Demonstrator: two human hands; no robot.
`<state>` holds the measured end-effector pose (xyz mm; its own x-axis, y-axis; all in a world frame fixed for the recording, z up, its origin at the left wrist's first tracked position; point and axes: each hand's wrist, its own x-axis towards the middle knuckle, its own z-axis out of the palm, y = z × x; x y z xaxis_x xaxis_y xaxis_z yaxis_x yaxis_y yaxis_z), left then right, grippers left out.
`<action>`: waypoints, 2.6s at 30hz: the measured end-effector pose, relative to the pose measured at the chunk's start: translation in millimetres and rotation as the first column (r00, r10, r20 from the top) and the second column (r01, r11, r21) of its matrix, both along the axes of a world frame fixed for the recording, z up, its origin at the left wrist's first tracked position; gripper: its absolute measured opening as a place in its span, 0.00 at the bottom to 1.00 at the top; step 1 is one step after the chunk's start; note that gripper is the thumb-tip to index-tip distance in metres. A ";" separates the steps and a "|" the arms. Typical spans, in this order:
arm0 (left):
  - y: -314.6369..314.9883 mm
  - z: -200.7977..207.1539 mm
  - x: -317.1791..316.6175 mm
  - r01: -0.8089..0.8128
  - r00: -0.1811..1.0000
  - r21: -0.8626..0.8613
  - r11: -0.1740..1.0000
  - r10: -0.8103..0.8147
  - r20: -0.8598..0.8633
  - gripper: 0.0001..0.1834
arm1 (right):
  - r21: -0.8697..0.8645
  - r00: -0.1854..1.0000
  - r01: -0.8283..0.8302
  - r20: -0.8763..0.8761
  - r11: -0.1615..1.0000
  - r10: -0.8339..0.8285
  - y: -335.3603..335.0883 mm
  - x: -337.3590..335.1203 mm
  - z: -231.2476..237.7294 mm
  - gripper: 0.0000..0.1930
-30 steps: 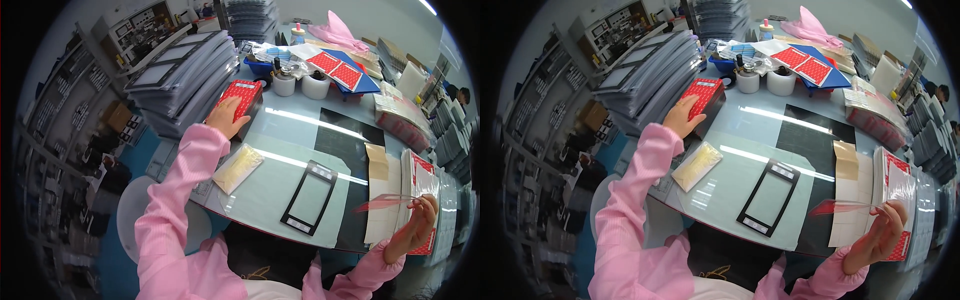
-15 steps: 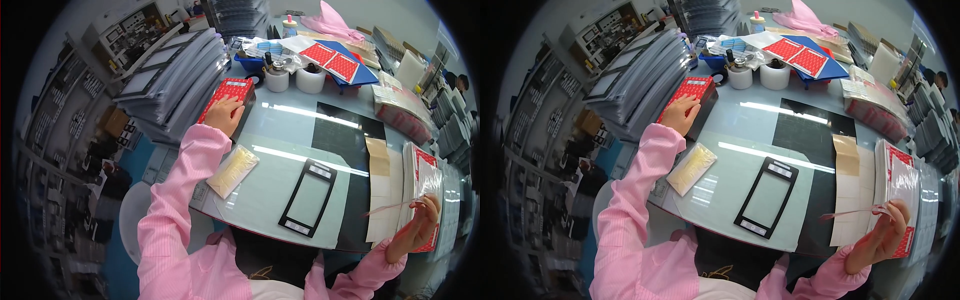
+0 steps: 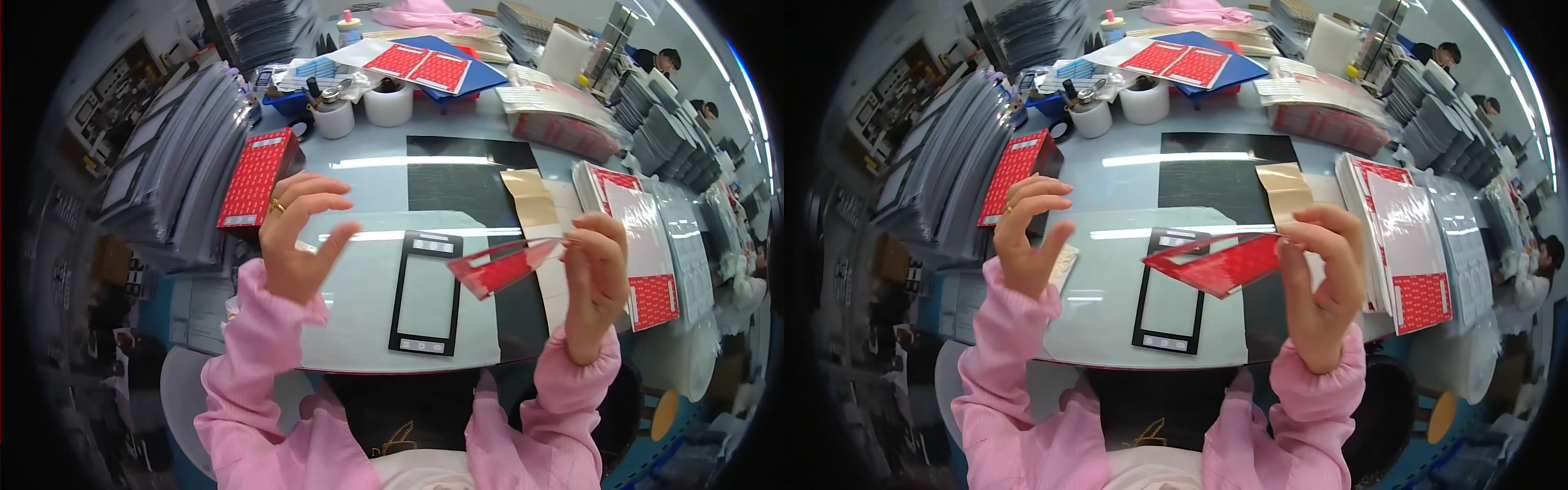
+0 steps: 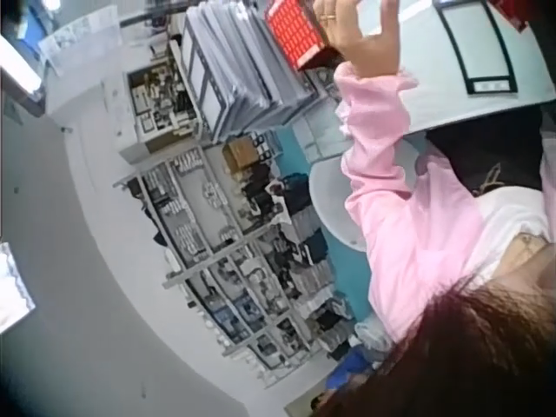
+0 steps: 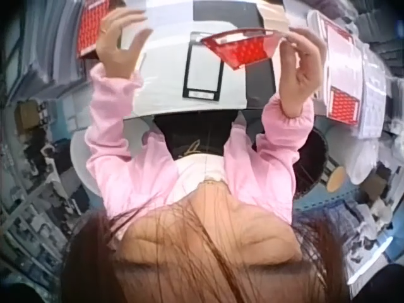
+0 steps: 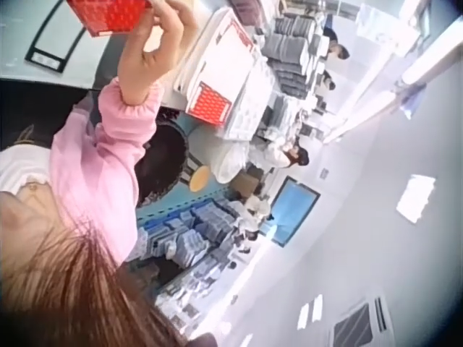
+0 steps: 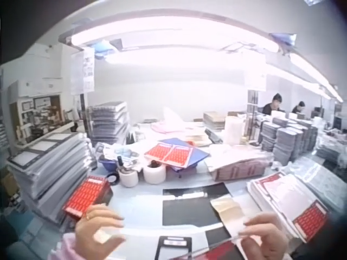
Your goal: Applying adhesive red labels to black component frames and placing them into plastic bags.
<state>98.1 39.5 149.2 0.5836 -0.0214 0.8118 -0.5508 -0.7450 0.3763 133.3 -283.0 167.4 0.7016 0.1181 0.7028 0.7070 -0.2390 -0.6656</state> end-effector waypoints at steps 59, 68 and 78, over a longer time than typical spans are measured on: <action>-71.3 -92.3 -68.5 -0.007 0.709 -0.788 0.615 -0.553 -0.438 0.47 | 0.058 0.974 -0.228 0.008 0.972 0.228 51.4 -9.2 10.0 0.06; -92.6 -99.8 -76.9 -0.115 0.810 -0.824 0.555 -0.428 -0.401 0.36 | -0.146 0.964 -0.145 0.201 0.979 0.173 30.5 7.1 -12.1 0.13; -102.8 -95.7 -73.5 -0.236 0.735 -0.917 0.323 -0.558 -0.385 0.32 | -0.195 0.894 -0.336 -0.374 0.921 0.248 31.0 8.2 -58.2 0.42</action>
